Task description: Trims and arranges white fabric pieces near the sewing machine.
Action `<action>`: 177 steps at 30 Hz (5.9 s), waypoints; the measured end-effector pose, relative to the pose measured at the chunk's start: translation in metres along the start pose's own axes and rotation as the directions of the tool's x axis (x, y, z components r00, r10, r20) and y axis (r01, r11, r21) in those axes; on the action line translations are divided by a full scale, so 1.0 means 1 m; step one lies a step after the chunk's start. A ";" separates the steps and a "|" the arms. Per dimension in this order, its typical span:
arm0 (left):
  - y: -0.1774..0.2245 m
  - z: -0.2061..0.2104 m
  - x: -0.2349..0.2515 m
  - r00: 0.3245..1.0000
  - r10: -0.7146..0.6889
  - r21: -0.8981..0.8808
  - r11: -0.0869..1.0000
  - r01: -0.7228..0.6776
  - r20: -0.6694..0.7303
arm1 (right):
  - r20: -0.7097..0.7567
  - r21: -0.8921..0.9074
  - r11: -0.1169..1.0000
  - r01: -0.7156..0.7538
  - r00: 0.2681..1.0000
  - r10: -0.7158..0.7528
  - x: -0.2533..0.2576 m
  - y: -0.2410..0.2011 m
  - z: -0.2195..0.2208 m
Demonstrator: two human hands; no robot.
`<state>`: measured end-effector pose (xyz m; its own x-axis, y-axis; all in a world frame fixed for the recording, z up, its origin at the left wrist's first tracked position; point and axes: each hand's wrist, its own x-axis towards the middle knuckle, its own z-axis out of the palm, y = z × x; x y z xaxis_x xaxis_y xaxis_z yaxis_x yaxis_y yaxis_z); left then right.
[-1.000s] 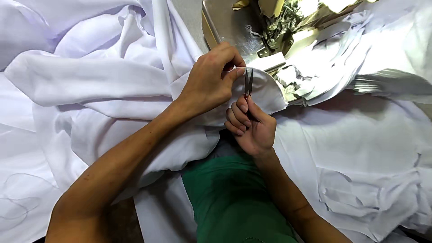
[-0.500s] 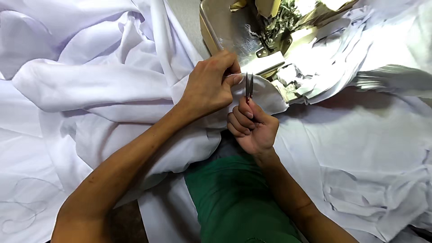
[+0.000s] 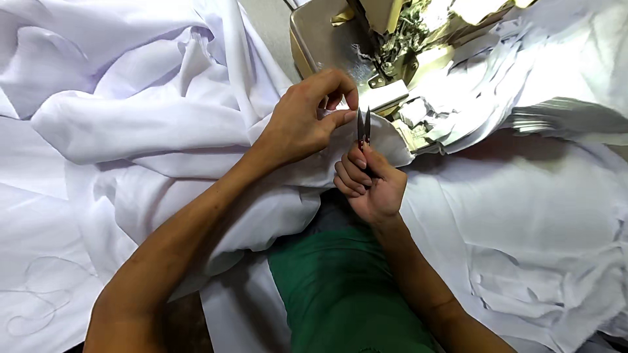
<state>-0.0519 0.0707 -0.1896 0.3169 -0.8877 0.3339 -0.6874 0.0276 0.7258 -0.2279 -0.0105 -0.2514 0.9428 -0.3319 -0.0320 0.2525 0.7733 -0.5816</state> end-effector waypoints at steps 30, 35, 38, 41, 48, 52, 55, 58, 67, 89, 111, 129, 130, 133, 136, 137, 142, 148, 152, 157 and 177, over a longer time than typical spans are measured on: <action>0.001 -0.024 0.004 0.979 0.089 0.146 0.982 -0.116 0.184 | 0.156 -0.986 -0.026 0.163 0.868 -0.472 0.015 -0.054 -0.017; -0.002 -0.028 0.005 0.935 0.198 0.054 0.973 -0.223 0.295 | 0.172 -0.956 0.149 0.254 0.893 -0.417 0.021 -0.067 -0.028; 0.031 -0.033 0.000 0.936 0.078 0.094 0.989 -0.117 0.344 | 0.175 -0.950 0.169 0.264 0.894 -0.413 0.030 -0.070 -0.030; 0.028 -0.036 0.002 0.924 0.084 0.019 0.995 -0.098 0.372 | 0.160 -0.940 0.217 0.262 0.903 -0.398 0.031 -0.071 -0.031; 0.034 -0.030 -0.002 0.960 0.007 0.023 1.000 -0.014 0.279 | 0.104 -0.918 0.308 0.249 0.901 -0.420 0.031 -0.068 -0.030; 0.001 -0.013 0.009 0.966 0.236 -0.006 0.972 -0.237 0.103 | 0.081 -0.919 0.332 0.215 0.923 -0.376 0.030 -0.066 -0.029; 0.009 -0.010 0.008 0.973 0.221 0.098 0.969 -0.227 0.067 | 0.057 -0.915 0.351 0.196 0.927 -0.370 0.030 -0.065 -0.029; 0.010 -0.014 0.007 0.971 0.204 0.137 0.966 -0.220 0.122 | 0.039 -0.904 0.385 0.187 0.932 -0.361 0.032 -0.065 -0.028; 0.012 -0.012 0.005 0.967 -0.016 0.374 0.924 -0.083 0.255 | 0.042 -0.888 0.410 0.208 0.925 -0.379 0.031 -0.067 -0.026; 0.013 -0.017 0.000 0.976 -0.061 0.208 0.978 0.017 0.208 | 0.106 -0.899 0.356 0.254 0.917 -0.385 0.030 -0.066 -0.030; -0.001 -0.038 0.008 0.862 0.271 -0.183 0.960 -0.212 0.429 | 0.121 -0.902 0.313 0.297 0.870 -0.478 0.036 -0.053 -0.029; 0.017 -0.022 0.003 0.953 0.223 0.069 0.968 -0.241 0.205 | 0.063 -0.876 0.415 0.247 0.911 -0.408 0.033 -0.056 -0.031; 0.018 -0.023 0.003 0.960 0.170 0.127 0.971 -0.201 0.221 | 0.054 -0.877 0.416 0.239 0.910 -0.410 0.033 -0.058 -0.031; 0.019 -0.026 0.000 0.960 0.002 0.244 0.967 -0.073 0.281 | 0.055 -0.876 0.415 0.245 0.906 -0.419 0.031 -0.061 -0.029; 0.020 -0.025 -0.002 0.953 -0.090 0.306 0.952 -0.004 0.291 | 0.081 -0.878 0.397 0.267 0.901 -0.426 0.031 -0.060 -0.029; 0.020 -0.025 -0.002 0.954 -0.091 0.316 0.949 -0.004 0.286 | 0.086 -0.880 0.391 0.269 0.901 -0.425 0.031 -0.060 -0.029; 0.016 -0.028 -0.002 0.954 -0.025 0.159 0.987 -0.023 0.297 | 0.105 -0.874 0.395 0.282 0.905 -0.413 0.031 -0.058 -0.031; 0.054 -0.036 -0.009 0.939 -0.053 -0.188 0.975 0.122 0.339 | 0.167 -0.877 0.349 0.330 0.891 -0.422 0.033 -0.057 -0.029; 0.016 -0.041 -0.002 0.893 0.029 -0.132 0.991 0.034 0.450 | 0.168 -0.908 0.276 0.315 0.877 -0.450 0.031 -0.059 -0.029; 0.010 -0.039 -0.003 0.893 -0.010 -0.003 1.000 0.012 0.449 | 0.163 -0.910 0.279 0.307 0.883 -0.439 0.027 -0.057 -0.030; 0.004 -0.042 0.009 0.970 0.201 0.034 0.978 -0.207 0.139 | 0.293 -0.857 0.175 0.484 0.738 -0.607 0.027 -0.065 -0.038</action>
<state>-0.0244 0.0819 -0.1582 0.0785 -0.9191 0.3860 -0.7597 0.1956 0.6202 -0.2276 -0.0901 -0.2452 0.6067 -0.5565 0.5677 0.3137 -0.4886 -0.8142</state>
